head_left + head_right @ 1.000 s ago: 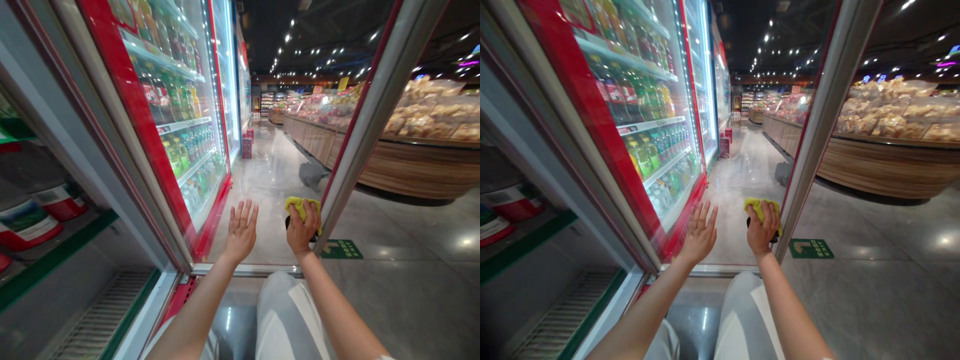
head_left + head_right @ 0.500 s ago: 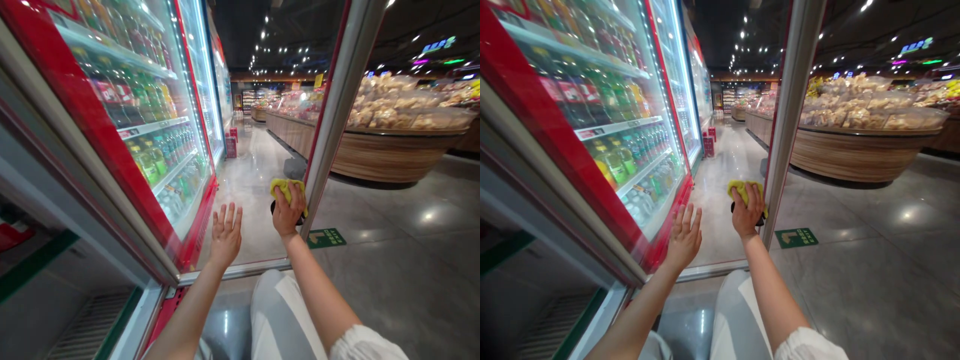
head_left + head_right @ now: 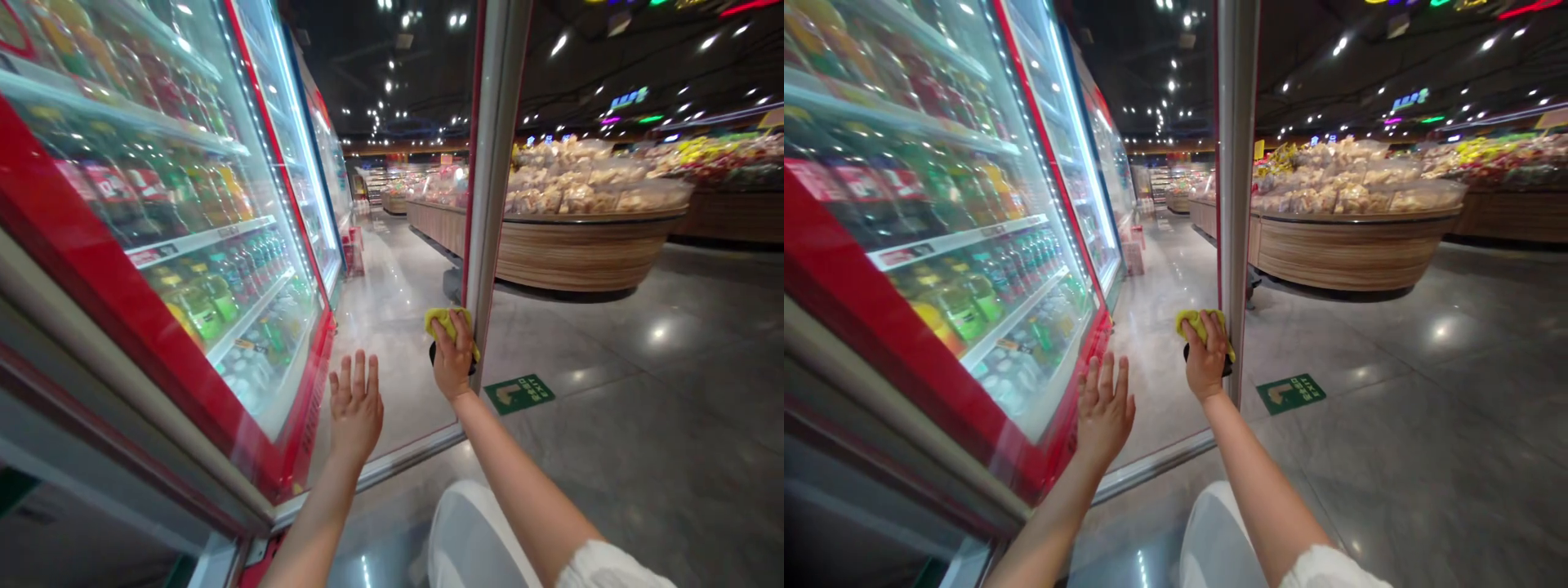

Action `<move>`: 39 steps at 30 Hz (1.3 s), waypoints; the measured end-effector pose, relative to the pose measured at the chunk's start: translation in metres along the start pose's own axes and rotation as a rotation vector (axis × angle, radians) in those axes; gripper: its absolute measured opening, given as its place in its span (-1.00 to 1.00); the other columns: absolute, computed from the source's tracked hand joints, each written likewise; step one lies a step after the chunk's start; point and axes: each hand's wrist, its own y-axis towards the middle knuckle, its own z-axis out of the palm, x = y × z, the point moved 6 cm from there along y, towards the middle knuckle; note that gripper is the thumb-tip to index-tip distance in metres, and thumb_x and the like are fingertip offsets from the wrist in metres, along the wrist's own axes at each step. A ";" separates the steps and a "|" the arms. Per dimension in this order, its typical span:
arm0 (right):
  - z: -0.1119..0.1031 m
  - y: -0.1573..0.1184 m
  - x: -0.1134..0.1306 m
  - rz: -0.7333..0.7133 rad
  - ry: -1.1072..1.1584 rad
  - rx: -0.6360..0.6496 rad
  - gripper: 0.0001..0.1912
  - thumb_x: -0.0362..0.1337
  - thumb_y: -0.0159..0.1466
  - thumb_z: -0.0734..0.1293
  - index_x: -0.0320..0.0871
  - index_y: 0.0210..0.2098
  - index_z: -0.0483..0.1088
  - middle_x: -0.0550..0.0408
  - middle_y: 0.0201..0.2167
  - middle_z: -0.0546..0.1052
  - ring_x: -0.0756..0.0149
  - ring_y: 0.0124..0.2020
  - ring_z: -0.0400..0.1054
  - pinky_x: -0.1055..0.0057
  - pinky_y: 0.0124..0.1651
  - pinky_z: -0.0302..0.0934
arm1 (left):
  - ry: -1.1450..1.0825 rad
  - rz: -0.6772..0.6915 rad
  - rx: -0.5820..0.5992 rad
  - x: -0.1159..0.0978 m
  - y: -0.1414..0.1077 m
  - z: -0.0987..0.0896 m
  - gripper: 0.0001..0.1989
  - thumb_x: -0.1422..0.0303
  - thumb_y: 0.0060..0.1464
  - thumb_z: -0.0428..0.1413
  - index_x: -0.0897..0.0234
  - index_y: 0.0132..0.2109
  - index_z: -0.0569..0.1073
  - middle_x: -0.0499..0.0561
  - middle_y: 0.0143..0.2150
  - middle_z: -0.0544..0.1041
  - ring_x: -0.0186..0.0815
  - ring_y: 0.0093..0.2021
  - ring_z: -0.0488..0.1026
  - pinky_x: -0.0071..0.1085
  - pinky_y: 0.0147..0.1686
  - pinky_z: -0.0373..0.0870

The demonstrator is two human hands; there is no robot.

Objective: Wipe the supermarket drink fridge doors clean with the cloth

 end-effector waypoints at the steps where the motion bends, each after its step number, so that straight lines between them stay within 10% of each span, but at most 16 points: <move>1: 0.002 -0.009 -0.003 0.035 0.006 -0.007 -0.59 -0.40 0.44 0.20 0.08 0.15 0.48 -0.01 0.31 0.35 0.14 0.44 0.09 -0.06 0.41 0.14 | 0.005 0.000 -0.006 0.001 0.001 0.002 -0.06 0.48 0.19 0.12 0.18 0.52 -0.25 0.15 0.55 -0.17 0.02 0.54 -0.28 0.14 0.49 -0.16; 8: 0.016 -0.080 -0.015 0.253 0.062 -0.019 -0.43 -0.54 0.31 0.12 -0.10 0.22 0.43 -0.17 0.27 0.34 0.14 0.34 0.21 -0.05 0.35 0.18 | -0.010 0.024 -0.015 0.009 0.008 0.013 -0.09 0.50 0.22 0.08 0.21 0.52 -0.28 0.16 0.55 -0.17 -0.02 0.54 -0.31 0.12 0.49 -0.18; 17: 0.050 0.026 0.012 0.310 0.087 0.035 -0.28 -0.54 0.23 0.14 -0.03 0.34 0.30 -0.09 0.37 0.22 0.17 0.41 0.10 0.08 0.45 0.05 | -0.122 0.018 0.045 0.016 0.015 0.015 -0.01 0.48 0.14 0.14 0.25 0.53 -0.27 0.16 0.56 -0.23 -0.07 0.55 -0.39 0.08 0.49 -0.18; 26: 0.040 -0.041 -0.014 0.028 0.007 -0.013 -0.35 -0.56 0.30 0.13 -0.02 0.30 0.36 -0.14 0.26 0.38 0.17 0.33 0.23 0.04 0.30 0.26 | -0.064 0.204 0.040 -0.007 0.009 0.050 -0.12 0.54 0.10 0.09 0.08 0.51 -0.01 -0.05 0.56 -0.06 -0.16 0.56 -0.27 -0.01 0.50 -0.11; 35: 0.005 0.039 -0.024 -0.084 -0.146 -0.137 -0.46 -0.51 0.39 0.19 0.08 0.23 0.44 -0.06 0.31 0.34 0.09 0.40 0.14 -0.03 0.38 0.17 | -0.028 0.199 0.075 -0.009 0.006 0.046 -0.21 0.45 0.18 0.09 0.08 0.49 0.04 -0.03 0.53 0.03 -0.15 0.56 -0.23 -0.01 0.51 -0.21; 39: 0.008 0.034 -0.034 -0.036 -0.157 -0.159 -0.45 -0.48 0.41 0.15 0.07 0.30 0.35 -0.07 0.37 0.25 0.09 0.45 0.04 -0.06 0.39 0.16 | -0.030 0.210 0.089 -0.008 0.006 0.043 -0.22 0.37 0.21 0.14 0.04 0.49 0.04 -0.02 0.52 0.05 -0.15 0.55 -0.22 -0.03 0.51 -0.29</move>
